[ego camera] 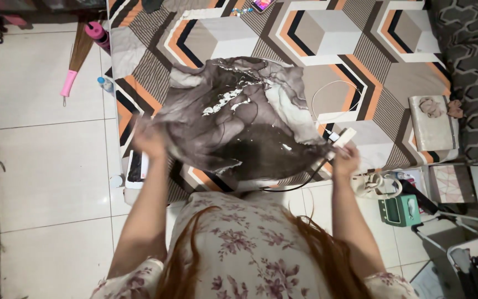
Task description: Organizing personal belongings including folding clothes, handling a handbag, and sorting small items on a shelf.
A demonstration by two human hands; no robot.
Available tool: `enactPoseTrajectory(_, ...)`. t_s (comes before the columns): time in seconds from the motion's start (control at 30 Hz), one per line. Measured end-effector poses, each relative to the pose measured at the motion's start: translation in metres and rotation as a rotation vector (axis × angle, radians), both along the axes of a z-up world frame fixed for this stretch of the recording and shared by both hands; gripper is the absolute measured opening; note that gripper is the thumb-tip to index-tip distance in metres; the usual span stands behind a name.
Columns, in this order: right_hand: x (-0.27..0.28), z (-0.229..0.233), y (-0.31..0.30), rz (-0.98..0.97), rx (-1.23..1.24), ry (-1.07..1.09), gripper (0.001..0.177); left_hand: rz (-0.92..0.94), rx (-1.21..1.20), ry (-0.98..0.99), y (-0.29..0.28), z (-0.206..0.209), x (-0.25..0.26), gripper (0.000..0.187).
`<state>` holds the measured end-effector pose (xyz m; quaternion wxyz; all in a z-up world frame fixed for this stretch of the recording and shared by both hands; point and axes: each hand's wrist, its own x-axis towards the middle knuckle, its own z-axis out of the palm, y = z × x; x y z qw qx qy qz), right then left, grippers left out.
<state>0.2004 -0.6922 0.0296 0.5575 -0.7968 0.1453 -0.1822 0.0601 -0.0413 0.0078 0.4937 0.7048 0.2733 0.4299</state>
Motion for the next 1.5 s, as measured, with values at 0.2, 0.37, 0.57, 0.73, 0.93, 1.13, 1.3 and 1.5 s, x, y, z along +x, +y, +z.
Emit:
enactPoseTrajectory(0.2, -0.021, 0.135, 0.208, 0.665, 0.286, -0.037, 0.026, -0.765, 0.288, -0.001, -0.208, 0.114, 0.06, 0.045)
enactPoseTrajectory(0.37, -0.029, 0.168, 0.232, 0.683, 0.288, 0.2, 0.017, -0.981, 0.096, 0.041, -0.237, 0.182, 0.059, 0.054)
enactPoseTrajectory(0.57, -0.02, 0.18, 0.234, 0.853, 0.344, 0.145, 0.023, -0.991, 0.094, -0.004, -0.23, 0.194, 0.063, 0.051)
enactPoseTrajectory(0.73, -0.009, 0.17, 0.235, 0.836, 0.31, 0.036, 0.017, -0.997, 0.077, -0.039, -0.226, 0.2, 0.066, 0.047)
enactPoseTrajectory(0.93, -0.008, 0.221, 0.248, 0.832, 0.324, 0.111, 0.04, -1.048, 0.16, -0.027, -0.213, 0.23, 0.071, 0.042)
enactPoseTrajectory(1.13, -0.002, 0.228, 0.255, 0.882, -0.159, -0.06, 0.018, -1.052, 0.158, 0.041, -0.21, 0.234, 0.074, 0.035)
enactPoseTrajectory(1.3, -0.004, 0.228, 0.256, 0.83, -0.313, -0.152, 0.012, -0.958, 0.036, 0.06, -0.215, 0.22, 0.076, 0.038)
enactPoseTrajectory(1.5, -0.001, 0.261, 0.246, 0.737, -0.208, -0.377, 0.011, -0.707, 0.023, 0.186, -0.196, 0.202, 0.077, 0.036)
